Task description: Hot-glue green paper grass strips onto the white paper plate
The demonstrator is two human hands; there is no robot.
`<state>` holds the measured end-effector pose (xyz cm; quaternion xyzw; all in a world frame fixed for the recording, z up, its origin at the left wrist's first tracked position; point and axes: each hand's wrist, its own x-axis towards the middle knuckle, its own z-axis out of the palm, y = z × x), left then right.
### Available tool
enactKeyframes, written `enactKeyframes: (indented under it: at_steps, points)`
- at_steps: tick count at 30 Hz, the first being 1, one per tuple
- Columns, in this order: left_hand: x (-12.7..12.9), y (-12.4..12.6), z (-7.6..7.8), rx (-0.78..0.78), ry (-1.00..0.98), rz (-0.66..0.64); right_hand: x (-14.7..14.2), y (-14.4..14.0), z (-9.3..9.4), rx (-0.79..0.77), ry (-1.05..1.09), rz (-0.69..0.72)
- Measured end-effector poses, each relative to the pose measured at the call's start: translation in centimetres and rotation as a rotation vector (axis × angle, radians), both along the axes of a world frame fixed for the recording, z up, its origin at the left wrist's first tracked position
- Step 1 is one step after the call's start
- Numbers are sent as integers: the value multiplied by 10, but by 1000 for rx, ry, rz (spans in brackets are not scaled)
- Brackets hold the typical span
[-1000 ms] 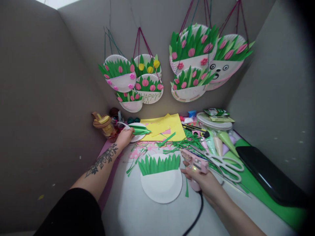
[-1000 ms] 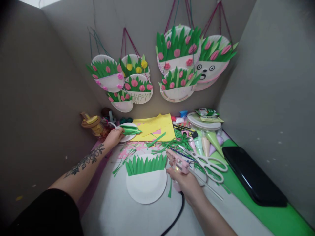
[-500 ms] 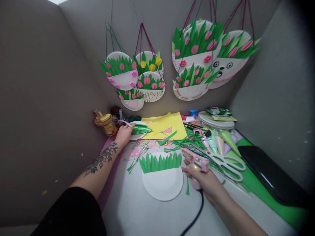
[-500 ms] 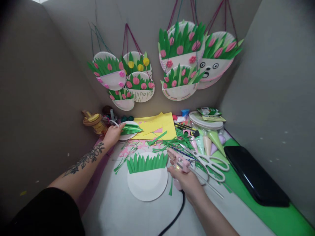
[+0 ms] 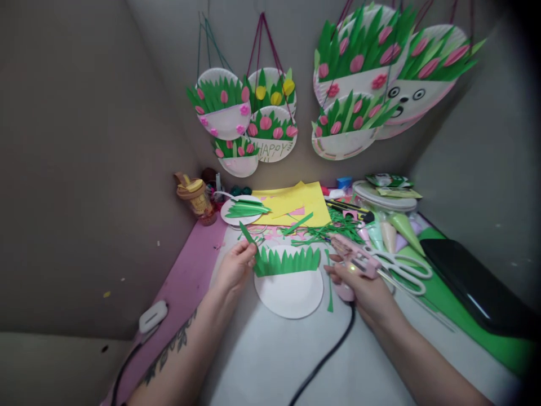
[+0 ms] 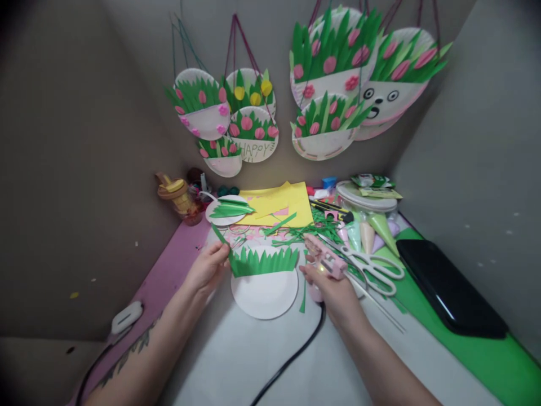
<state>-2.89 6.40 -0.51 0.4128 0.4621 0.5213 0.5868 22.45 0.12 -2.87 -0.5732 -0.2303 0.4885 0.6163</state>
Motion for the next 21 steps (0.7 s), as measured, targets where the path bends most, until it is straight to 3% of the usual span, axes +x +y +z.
enactKeyframes:
  at_steps: [2, 11, 21]
  points:
    - [-1, -9, -3, -69, -137, 4, -1, -1, 1, 14, 3, -4]
    - [1, -20, -10, -134, -335, -34, -7, -3, 1, 15, -59, -14]
    - [9, -32, -7, -221, -526, -136, -15, -13, 3, 94, -84, 3]
